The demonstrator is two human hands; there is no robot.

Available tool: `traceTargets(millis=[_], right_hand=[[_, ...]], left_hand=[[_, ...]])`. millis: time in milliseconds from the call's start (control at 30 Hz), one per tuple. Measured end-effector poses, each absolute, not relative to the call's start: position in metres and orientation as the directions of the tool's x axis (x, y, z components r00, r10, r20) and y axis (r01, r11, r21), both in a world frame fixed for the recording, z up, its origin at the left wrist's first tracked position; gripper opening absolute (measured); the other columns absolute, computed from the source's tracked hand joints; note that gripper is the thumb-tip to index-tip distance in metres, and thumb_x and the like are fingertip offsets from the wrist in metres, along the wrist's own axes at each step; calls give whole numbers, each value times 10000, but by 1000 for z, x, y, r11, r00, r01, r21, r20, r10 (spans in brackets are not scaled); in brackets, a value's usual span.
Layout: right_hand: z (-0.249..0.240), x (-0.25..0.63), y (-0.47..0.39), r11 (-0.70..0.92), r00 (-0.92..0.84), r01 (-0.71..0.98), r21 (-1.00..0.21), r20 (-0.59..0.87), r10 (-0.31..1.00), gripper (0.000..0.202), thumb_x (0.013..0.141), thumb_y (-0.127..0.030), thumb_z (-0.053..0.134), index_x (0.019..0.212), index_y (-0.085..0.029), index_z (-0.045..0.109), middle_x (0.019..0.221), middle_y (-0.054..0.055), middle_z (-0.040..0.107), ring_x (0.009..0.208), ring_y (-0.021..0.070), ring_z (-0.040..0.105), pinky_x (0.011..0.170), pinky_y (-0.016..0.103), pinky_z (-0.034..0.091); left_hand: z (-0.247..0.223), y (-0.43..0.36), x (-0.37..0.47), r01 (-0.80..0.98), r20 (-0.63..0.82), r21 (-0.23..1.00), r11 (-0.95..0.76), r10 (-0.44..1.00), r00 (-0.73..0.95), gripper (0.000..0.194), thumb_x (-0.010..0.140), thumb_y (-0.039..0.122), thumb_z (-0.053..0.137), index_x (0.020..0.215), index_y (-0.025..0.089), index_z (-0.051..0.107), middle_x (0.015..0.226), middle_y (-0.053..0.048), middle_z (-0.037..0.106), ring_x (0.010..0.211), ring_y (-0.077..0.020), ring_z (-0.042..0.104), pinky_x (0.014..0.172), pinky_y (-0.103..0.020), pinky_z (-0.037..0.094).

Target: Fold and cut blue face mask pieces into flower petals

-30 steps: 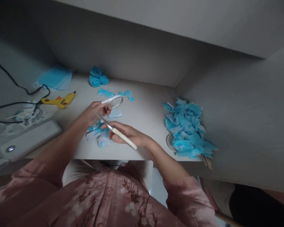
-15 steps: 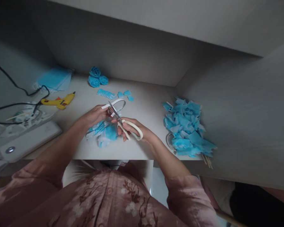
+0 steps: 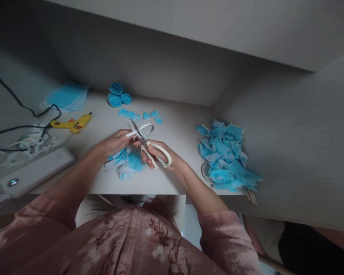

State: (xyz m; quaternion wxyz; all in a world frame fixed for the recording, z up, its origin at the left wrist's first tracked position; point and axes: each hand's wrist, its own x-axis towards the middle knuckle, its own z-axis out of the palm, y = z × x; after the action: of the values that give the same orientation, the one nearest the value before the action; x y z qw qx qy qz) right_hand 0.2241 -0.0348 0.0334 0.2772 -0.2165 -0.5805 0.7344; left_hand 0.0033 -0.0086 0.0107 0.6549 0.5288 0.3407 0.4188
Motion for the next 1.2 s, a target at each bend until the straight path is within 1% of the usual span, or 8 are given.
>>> traceTargets(millis=[300, 433, 533, 633, 800, 933, 1067, 1200], right_hand=[[31, 224, -37, -282, -760, -215, -935, -21, 650, 676, 867, -704, 682, 1246, -146, 648, 633, -65, 547, 467, 57, 417, 395, 187, 357], [30, 221, -36, -346, -791, -244, -906, -21, 612, 660, 851, -723, 688, 1180, -153, 649, 598, -78, 522, 439, 52, 381, 383, 186, 325], [31, 222, -34, -382, -806, -235, -894, -41, 591, 685, 826, -774, 671, 1131, -161, 645, 592, -89, 501, 416, 43, 352, 372, 190, 290], [34, 224, -32, -373, -786, -252, -893, -36, 617, 689, 829, -793, 649, 1118, -168, 637, 589, -99, 475, 415, 37, 320, 368, 190, 257], [35, 223, -34, -366, -811, -234, -901, -27, 585, 665, 841, -779, 649, 1088, -162, 630, 565, -100, 470, 409, 41, 329, 367, 199, 259], [31, 221, -36, -375, -799, -249, -893, -29, 601, 634, 862, -725, 674, 1136, -155, 632, 604, -97, 501, 413, 31, 335, 363, 191, 265], [30, 220, -36, -383, -813, -233, -894, -37, 581, 626, 871, -694, 687, 1195, -160, 630, 591, -104, 510, 398, 30, 339, 343, 178, 265], [30, 220, -34, -422, -820, -236, -875, -54, 570, 621, 865, -697, 692, 1168, -157, 650, 564, -111, 484, 382, 26, 298, 320, 165, 238]], left_hand=[[6, -7, 3, -222, 4, 971, 93, 915, 402, 560, 705, 667, 839, 825, 126, 756, 802, -53, 720, 777, -156, 619, 767, -295, 445], [9, -8, 1, -288, 29, 953, 91, 922, 387, 520, 677, 604, 902, 822, 126, 757, 798, -38, 715, 790, -138, 622, 791, -277, 450], [14, -10, -3, -323, 62, 941, 96, 893, 447, 456, 723, 536, 898, 894, 133, 769, 847, -50, 729, 809, -145, 632, 809, -292, 464], [16, -10, -5, -304, 81, 949, 84, 865, 495, 424, 752, 497, 886, 960, 142, 782, 902, -69, 745, 833, -162, 651, 839, -317, 484], [3, -5, -6, -182, 61, 983, 23, 893, 445, 415, 824, 544, 798, 979, 160, 791, 926, -77, 777, 894, -184, 671, 893, -328, 487], [-6, -1, -6, -104, 75, 994, -40, 931, 358, 407, 860, 566, 739, 847, 160, 773, 864, -51, 762, 891, -179, 664, 919, -316, 460], [0, -2, -5, -34, 100, 995, -94, 942, 322, 447, 829, 581, 739, 687, 159, 708, 733, -13, 690, 783, -154, 601, 825, -294, 426], [6, -5, -4, 5, 100, 994, -107, 945, 312, 461, 821, 586, 717, 644, 163, 666, 686, 5, 635, 735, -141, 552, 770, -287, 393]])
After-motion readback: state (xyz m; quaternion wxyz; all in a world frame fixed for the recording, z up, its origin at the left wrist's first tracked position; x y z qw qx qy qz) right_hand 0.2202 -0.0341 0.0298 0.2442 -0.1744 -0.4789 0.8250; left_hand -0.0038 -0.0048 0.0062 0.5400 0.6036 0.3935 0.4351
